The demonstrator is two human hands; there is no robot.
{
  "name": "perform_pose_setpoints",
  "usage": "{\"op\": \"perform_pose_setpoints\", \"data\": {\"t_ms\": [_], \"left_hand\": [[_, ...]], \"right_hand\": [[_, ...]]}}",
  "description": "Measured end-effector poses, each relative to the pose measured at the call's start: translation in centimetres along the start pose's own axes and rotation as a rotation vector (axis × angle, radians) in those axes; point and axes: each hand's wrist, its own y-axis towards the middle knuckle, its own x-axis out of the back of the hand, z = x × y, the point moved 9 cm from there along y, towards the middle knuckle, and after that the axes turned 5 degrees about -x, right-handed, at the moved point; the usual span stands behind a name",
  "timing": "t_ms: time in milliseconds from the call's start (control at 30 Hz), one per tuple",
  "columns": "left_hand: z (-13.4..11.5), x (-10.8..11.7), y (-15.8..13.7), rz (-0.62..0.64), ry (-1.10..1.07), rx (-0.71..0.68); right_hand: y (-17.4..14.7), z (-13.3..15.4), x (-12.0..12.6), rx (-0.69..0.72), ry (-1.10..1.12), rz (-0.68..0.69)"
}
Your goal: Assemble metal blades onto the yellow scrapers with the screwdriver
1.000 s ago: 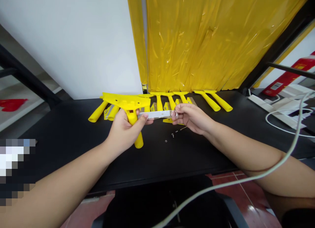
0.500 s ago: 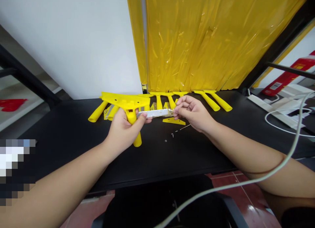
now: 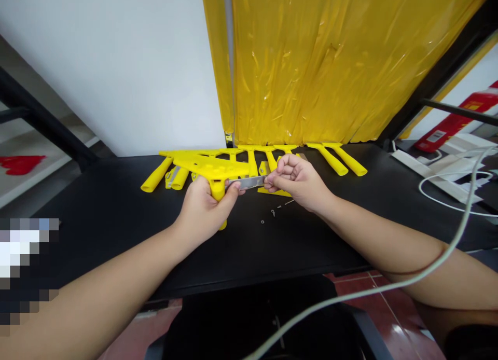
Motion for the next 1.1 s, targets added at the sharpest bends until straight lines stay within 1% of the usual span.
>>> {"op": "perform_pose_setpoints", "data": {"t_ms": [200, 467, 567, 700, 800, 1000, 1100], "left_hand": [[-0.8, -0.6, -0.2, 0.053, 0.013, -0.055], [-1.3, -1.1, -0.3, 0.083, -0.056, -0.045], [-1.2, -0.9, -0.3, 0.058, -0.096, -0.022], [-0.9, -0.7, -0.1, 0.038, -0.142, 0.015], [-1.0, -0.6, 0.1, 0.031, -0.172, 0.036], [-0.4, -0.7, 0.1, -0.010, -0.284, 0.123], [-0.1, -0.9, 0.0, -0.015, -0.356, 0.156]], "right_hand": [[-0.2, 0.0, -0.2, 0.024, -0.034, -0.019], [-0.3, 0.4, -0.5, 0.092, -0.108, -0.027], [-0.7, 0.8, -0.7, 0.172, -0.203, -0.015], [-1.6, 2.0, -1.4, 0.342, -0.382, 0.020], [-2.1, 2.8, -1.9, 0.434, -0.492, 0.033], [-2.6, 3.9, -2.3, 0.524, -0.655, 0.013], [-2.6, 4.1, -2.1, 0.538, -0.710, -0.033]]}}
